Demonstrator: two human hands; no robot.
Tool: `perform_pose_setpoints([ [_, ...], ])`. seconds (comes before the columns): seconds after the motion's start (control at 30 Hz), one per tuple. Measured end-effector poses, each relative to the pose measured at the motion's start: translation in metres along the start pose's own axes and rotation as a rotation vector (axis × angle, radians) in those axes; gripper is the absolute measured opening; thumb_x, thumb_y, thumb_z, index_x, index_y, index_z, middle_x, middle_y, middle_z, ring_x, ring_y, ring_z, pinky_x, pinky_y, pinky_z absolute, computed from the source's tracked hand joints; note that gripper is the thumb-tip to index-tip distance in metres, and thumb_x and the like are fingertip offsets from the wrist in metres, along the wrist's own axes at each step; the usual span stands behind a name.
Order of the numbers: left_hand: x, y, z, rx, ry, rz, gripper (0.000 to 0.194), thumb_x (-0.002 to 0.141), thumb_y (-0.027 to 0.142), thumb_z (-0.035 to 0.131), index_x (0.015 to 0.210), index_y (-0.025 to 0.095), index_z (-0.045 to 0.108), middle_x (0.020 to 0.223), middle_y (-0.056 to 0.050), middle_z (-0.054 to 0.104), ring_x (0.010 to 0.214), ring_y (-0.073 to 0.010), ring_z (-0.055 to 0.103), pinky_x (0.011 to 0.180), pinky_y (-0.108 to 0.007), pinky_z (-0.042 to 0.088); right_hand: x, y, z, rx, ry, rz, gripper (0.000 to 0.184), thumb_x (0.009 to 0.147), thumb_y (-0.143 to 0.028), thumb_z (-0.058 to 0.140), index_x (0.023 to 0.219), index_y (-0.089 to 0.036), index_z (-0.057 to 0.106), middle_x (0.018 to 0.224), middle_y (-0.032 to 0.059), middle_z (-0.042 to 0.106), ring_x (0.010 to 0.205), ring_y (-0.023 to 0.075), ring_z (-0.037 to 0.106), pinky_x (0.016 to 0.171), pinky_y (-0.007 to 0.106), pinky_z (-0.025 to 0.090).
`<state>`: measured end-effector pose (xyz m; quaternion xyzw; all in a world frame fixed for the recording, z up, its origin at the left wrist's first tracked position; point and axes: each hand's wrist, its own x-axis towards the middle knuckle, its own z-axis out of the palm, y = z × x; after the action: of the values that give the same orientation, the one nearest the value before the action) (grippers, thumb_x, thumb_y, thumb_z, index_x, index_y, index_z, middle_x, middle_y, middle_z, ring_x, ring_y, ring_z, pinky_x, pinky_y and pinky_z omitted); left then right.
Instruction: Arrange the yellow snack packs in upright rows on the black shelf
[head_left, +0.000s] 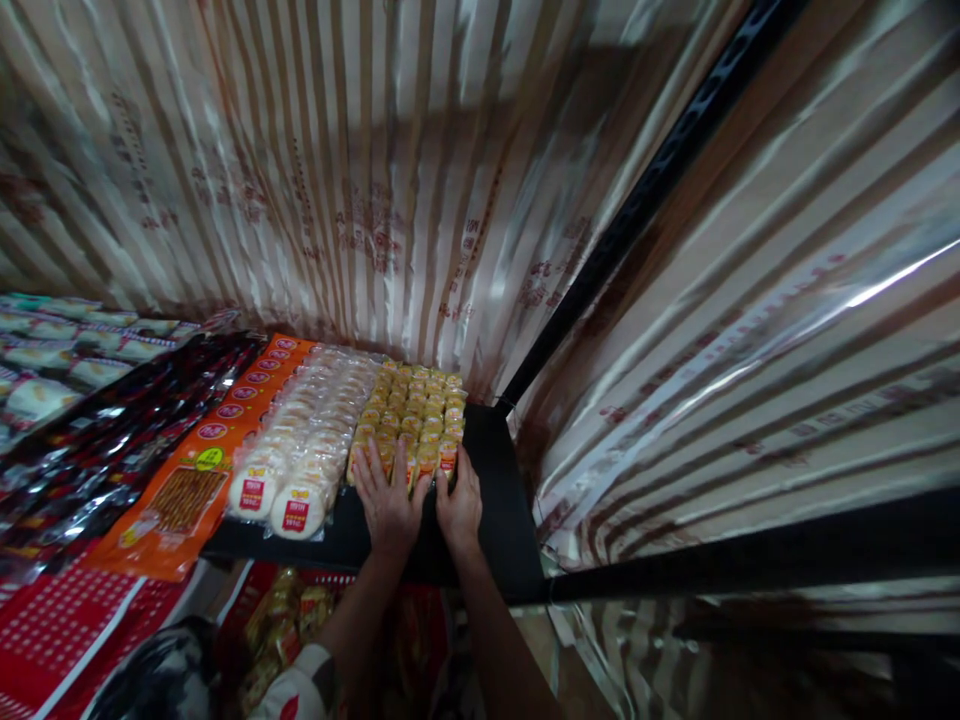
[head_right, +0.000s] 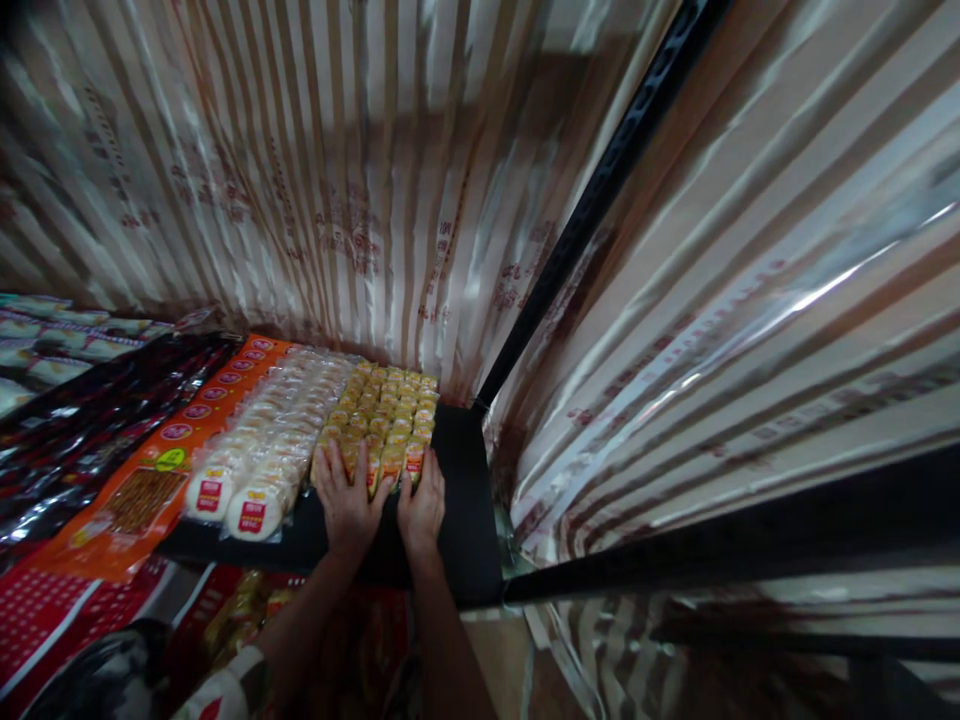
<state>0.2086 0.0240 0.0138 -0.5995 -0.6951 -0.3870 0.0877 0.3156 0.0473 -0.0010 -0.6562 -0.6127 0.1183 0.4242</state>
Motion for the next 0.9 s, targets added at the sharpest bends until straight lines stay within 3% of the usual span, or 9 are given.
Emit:
perform_pose_setpoints([
  [0.13, -0.008, 0.0, -0.004, -0.084, -0.081, 0.255, 0.039, 0.086, 0.023, 0.048, 0.124, 0.022, 0.054, 0.137, -0.012, 0.045, 0.131, -0.0285, 0.034, 0.103, -0.046, 0.037, -0.002, 0.002, -0.003, 0.121, 0.061, 0.104, 0.056, 0.084, -0.043, 0.04, 0.131, -0.012, 0.041, 0.13, 0.017, 0.049, 0.106, 0.0238, 0.056, 0.092, 0.04, 0.044],
  [0.27, -0.017, 0.002, -0.002, -0.183, -0.213, 0.449, 0.036, 0.088, 0.015, 0.038, 0.115, 0.021, 0.06, 0.11, -0.01, 0.062, 0.104, -0.017, 0.058, 0.088, -0.03, 0.051, -0.006, 0.004, -0.007, 0.199, 0.15, 0.159, 0.046, 0.082, -0.045, 0.044, 0.114, -0.013, 0.053, 0.109, 0.0148, 0.059, 0.084, 0.0202, 0.06, 0.076, 0.034, 0.05],
  [0.4, -0.015, 0.008, 0.001, -0.223, -0.402, 0.424, 0.034, 0.088, 0.014, 0.035, 0.11, 0.018, 0.061, 0.1, -0.007, 0.064, 0.088, -0.0135, 0.063, 0.077, -0.024, 0.054, -0.006, 0.003, -0.008, 0.196, 0.151, 0.169, 0.036, 0.081, -0.044, 0.046, 0.1, -0.017, 0.059, 0.092, 0.0096, 0.062, 0.07, 0.0183, 0.059, 0.07, 0.033, 0.049],
  [0.53, -0.007, 0.013, 0.003, -0.211, -0.565, 0.415, 0.037, 0.087, 0.009, 0.035, 0.115, 0.018, 0.057, 0.108, -0.006, 0.063, 0.097, -0.0132, 0.061, 0.087, -0.026, 0.051, -0.006, 0.004, -0.008, 0.259, 0.127, 0.188, 0.034, 0.083, -0.042, 0.041, 0.097, -0.017, 0.059, 0.092, 0.0099, 0.063, 0.072, 0.019, 0.061, 0.07, 0.033, 0.05],
  [0.6, -0.006, 0.015, 0.006, -0.202, -0.552, 0.418, 0.038, 0.086, 0.008, 0.036, 0.118, 0.016, 0.054, 0.114, -0.008, 0.061, 0.102, -0.0142, 0.06, 0.089, -0.027, 0.05, -0.005, 0.005, -0.009, 0.261, 0.132, 0.178, 0.035, 0.084, -0.04, 0.038, 0.098, -0.016, 0.059, 0.094, 0.0113, 0.064, 0.078, 0.0204, 0.062, 0.074, 0.035, 0.05],
  [0.73, -0.014, 0.014, 0.021, -0.166, -0.415, 0.405, 0.037, 0.085, 0.006, 0.04, 0.119, 0.012, 0.054, 0.116, -0.011, 0.06, 0.102, -0.0153, 0.061, 0.087, -0.026, 0.052, -0.005, 0.006, -0.011, 0.258, 0.128, 0.12, 0.034, 0.084, -0.034, 0.035, 0.096, -0.017, 0.062, 0.097, 0.011, 0.064, 0.09, 0.0213, 0.06, 0.085, 0.037, 0.047],
  [0.9, -0.028, 0.011, 0.037, -0.023, -0.25, 0.506, 0.039, 0.083, 0.002, 0.037, 0.118, 0.009, 0.054, 0.118, -0.014, 0.06, 0.109, -0.0185, 0.059, 0.091, -0.029, 0.051, -0.005, 0.006, -0.013, 0.324, 0.119, 0.12, 0.034, 0.082, -0.027, 0.035, 0.098, -0.017, 0.063, 0.101, 0.0113, 0.063, 0.087, 0.0185, 0.061, 0.084, 0.035, 0.049],
])
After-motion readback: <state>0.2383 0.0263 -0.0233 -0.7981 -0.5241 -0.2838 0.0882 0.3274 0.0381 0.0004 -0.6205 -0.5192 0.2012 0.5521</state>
